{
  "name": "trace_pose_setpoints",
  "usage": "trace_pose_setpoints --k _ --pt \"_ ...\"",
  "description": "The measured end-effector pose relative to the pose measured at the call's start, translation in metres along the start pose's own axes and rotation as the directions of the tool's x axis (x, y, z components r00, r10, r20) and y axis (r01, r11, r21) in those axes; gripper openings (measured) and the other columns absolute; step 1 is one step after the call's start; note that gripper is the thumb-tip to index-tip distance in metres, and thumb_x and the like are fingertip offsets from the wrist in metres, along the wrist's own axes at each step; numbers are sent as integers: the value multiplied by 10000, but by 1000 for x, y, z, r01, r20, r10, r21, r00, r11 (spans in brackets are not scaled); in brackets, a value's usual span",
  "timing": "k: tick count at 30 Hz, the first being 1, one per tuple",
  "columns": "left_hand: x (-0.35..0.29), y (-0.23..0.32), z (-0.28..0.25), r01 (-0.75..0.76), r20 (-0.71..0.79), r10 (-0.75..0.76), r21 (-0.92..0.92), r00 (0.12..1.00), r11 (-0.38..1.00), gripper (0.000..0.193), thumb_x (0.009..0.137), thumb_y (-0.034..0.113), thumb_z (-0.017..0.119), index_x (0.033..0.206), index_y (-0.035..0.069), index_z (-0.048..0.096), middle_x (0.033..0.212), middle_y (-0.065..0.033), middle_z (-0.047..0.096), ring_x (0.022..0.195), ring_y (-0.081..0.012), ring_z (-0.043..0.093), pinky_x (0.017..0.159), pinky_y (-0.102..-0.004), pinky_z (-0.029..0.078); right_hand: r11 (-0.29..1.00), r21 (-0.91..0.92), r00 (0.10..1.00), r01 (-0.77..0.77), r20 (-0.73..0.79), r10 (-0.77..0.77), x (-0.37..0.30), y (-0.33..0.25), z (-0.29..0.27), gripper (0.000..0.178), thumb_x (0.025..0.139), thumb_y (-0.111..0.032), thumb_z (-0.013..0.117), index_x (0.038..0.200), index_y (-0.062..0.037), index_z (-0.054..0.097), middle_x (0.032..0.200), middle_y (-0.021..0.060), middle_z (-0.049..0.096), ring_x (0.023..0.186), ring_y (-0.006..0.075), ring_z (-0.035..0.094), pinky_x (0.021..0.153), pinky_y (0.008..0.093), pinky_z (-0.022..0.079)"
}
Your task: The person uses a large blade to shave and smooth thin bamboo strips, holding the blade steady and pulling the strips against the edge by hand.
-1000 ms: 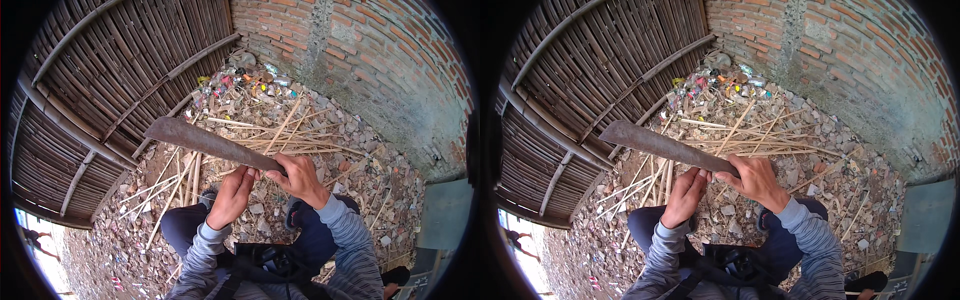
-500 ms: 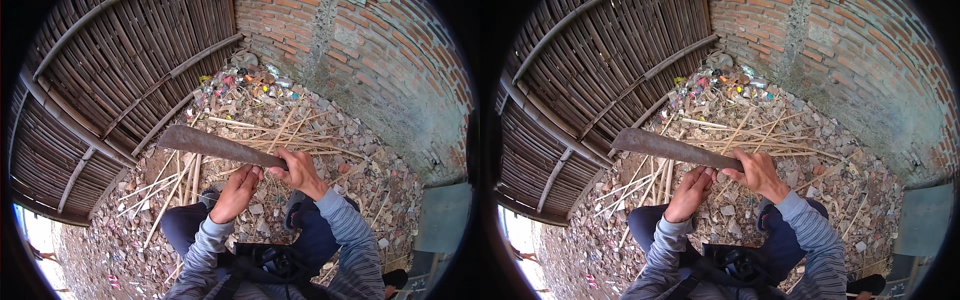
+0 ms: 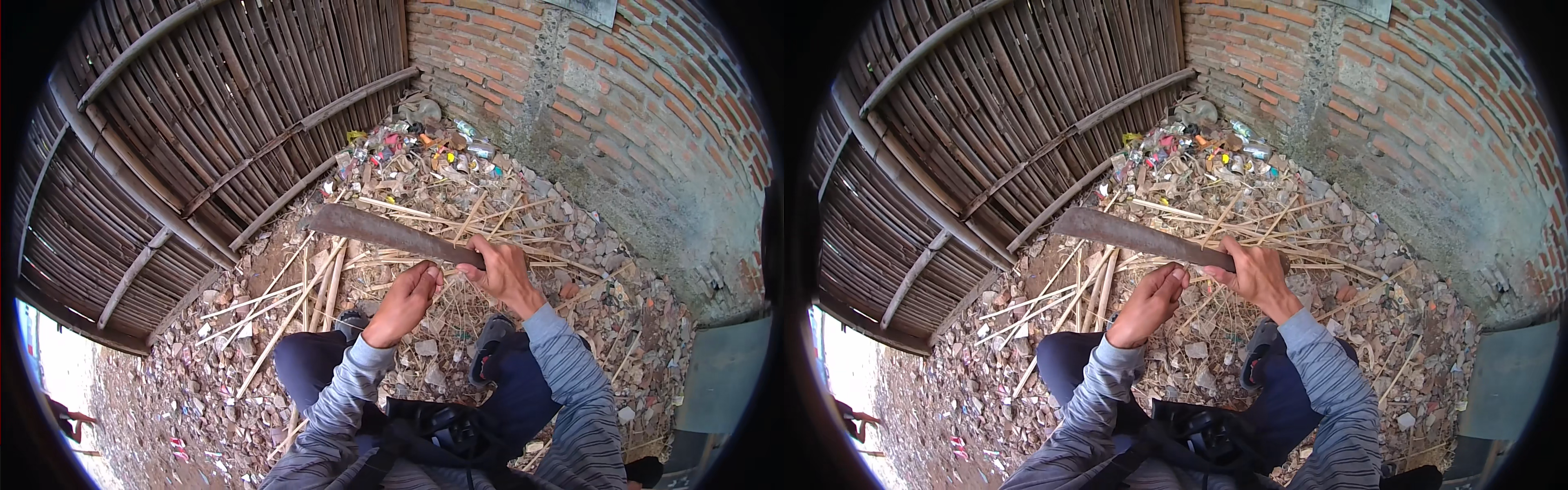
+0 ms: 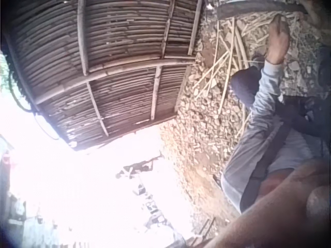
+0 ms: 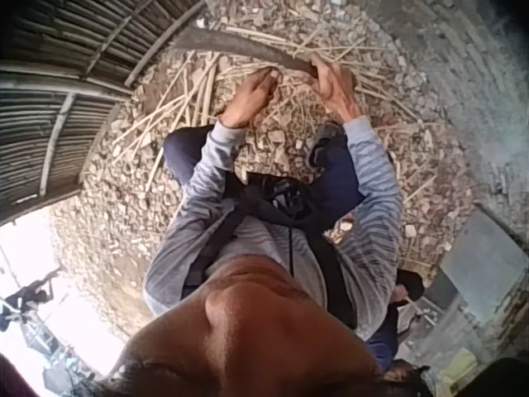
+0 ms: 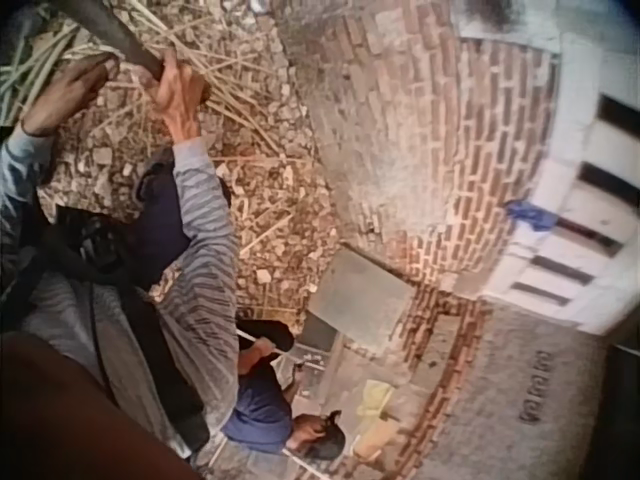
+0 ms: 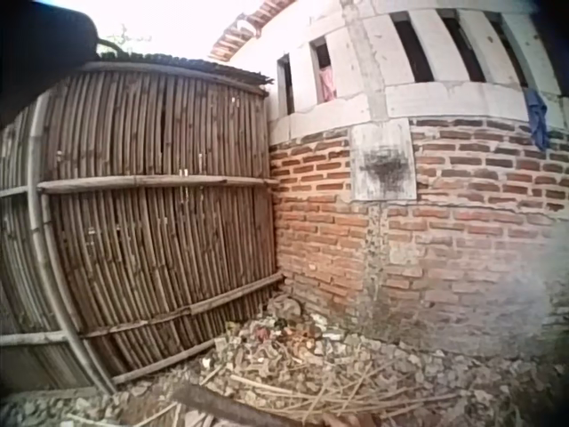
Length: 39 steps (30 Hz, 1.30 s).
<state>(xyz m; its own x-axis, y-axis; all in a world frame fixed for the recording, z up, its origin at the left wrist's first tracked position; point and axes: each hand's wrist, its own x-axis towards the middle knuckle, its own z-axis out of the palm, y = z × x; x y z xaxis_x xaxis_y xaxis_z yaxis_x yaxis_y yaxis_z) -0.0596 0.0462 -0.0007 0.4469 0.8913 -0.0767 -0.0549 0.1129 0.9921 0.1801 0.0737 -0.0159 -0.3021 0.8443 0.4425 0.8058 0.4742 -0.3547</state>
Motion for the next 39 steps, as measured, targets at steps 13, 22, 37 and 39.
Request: trace_pose_setpoints --k 13,22,37,39 --pt "-4 -2 8 -202 -111 259 373 959 906 243 1095 157 480 953 1 600 742 -129 571 669 -224 535 658 -377 436 998 55 999 26 -49 -23 -7 -27 -6 693 996 -731 500 970 -57 663 629 135 672 582 383 696 537 476 531" --pt "-9 8 10 -208 -125 282 417 951 885 272 1123 190 477 952 15 594 683 -17 487 630 -109 431 588 -307 362 999 47 998 14 -62 -11 -11 -30 -2 695 1011 -691 519 1008 -17 687 651 172 679 582 358 702 521 481 521" --pt "-15 10 1 -203 -32 246 471 969 858 235 1101 197 492 1033 10 618 709 -144 569 658 -295 562 648 -425 437 926 266 935 -269 -159 317 -6 5 -25 423 1093 -379 532 962 -14 701 600 135 499 529 307 510 561 443 369" --pt "-15 14 2 -218 -30 265 488 964 845 203 1089 176 505 1063 9 617 703 -179 597 648 -356 604 642 -457 449 942 225 938 -248 -186 291 -7 6 -27 432 1087 -402 542 992 -11 698 607 149 523 534 331 545 558 460 384"
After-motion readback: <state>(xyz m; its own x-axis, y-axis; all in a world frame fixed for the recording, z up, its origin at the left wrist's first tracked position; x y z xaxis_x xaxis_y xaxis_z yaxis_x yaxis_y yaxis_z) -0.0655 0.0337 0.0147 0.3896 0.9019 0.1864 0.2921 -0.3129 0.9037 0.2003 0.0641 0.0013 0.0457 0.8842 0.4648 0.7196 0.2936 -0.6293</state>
